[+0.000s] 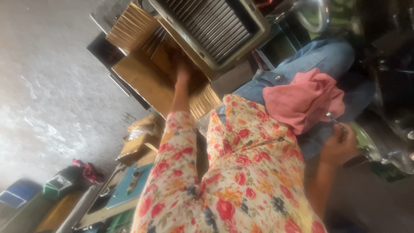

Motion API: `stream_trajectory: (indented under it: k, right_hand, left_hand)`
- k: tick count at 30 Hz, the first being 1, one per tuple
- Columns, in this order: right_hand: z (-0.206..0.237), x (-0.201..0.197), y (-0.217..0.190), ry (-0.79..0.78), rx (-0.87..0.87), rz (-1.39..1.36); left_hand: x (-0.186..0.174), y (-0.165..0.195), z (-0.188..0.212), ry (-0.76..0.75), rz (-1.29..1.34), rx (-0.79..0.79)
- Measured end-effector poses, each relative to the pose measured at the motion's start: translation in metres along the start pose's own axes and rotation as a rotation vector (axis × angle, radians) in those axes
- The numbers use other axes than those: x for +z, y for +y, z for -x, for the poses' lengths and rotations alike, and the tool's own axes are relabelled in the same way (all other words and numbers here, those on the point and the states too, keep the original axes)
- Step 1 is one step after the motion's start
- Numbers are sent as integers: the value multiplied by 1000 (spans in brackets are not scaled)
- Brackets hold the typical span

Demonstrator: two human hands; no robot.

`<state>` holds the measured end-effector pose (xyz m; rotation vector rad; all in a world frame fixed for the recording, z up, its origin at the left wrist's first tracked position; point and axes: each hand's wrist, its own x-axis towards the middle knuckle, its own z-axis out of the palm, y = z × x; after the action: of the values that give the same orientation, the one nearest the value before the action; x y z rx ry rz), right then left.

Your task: The person operates a metalworking lathe, repeatedly picking up small metal rods from a tray, inserting them into the machine, and using a wrench to tighten a component. The person then removes the rods and places them back into the tray.

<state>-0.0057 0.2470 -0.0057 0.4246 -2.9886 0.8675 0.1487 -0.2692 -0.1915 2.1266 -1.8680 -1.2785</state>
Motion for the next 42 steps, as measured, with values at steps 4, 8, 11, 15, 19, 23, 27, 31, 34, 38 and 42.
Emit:
stream_trajectory:
  k: [4,8,11,15,19,23,27,31,34,38,42]
  right_hand:
    - [-5,2,-7,15,27,73]
    - [-14,4,-20,-24,-82,-59]
    - [-22,5,-38,-101,-20,21]
    - [-33,7,-68,-84,-152,-90]
    - [-50,3,-82,177,24,-449]
    - [-57,-17,-69,413,156,-682]
    - [-43,-22,-60,376,189,-470]
    - [-28,-9,-61,273,233,-437]
    - [-24,-3,-62,275,-81,-133]
    - [-26,1,-59,265,17,-263]
    - [-31,13,-57,371,34,-465]
  left_hand:
    - [-5,7,26,86,237,-42]
    - [-10,39,57,106,450,-26]
    - [5,83,89,-49,451,20]
    - [46,156,164,-135,297,1213]
    - [76,203,265,-720,292,1167]
    - [73,206,341,-1124,193,1159]
    - [80,197,362,-1152,127,1082]
    - [99,183,344,-1253,86,770]
    - [111,171,324,-1365,87,451]
    - [126,159,310,-1352,125,237]
    - [130,155,321,-1254,262,571]
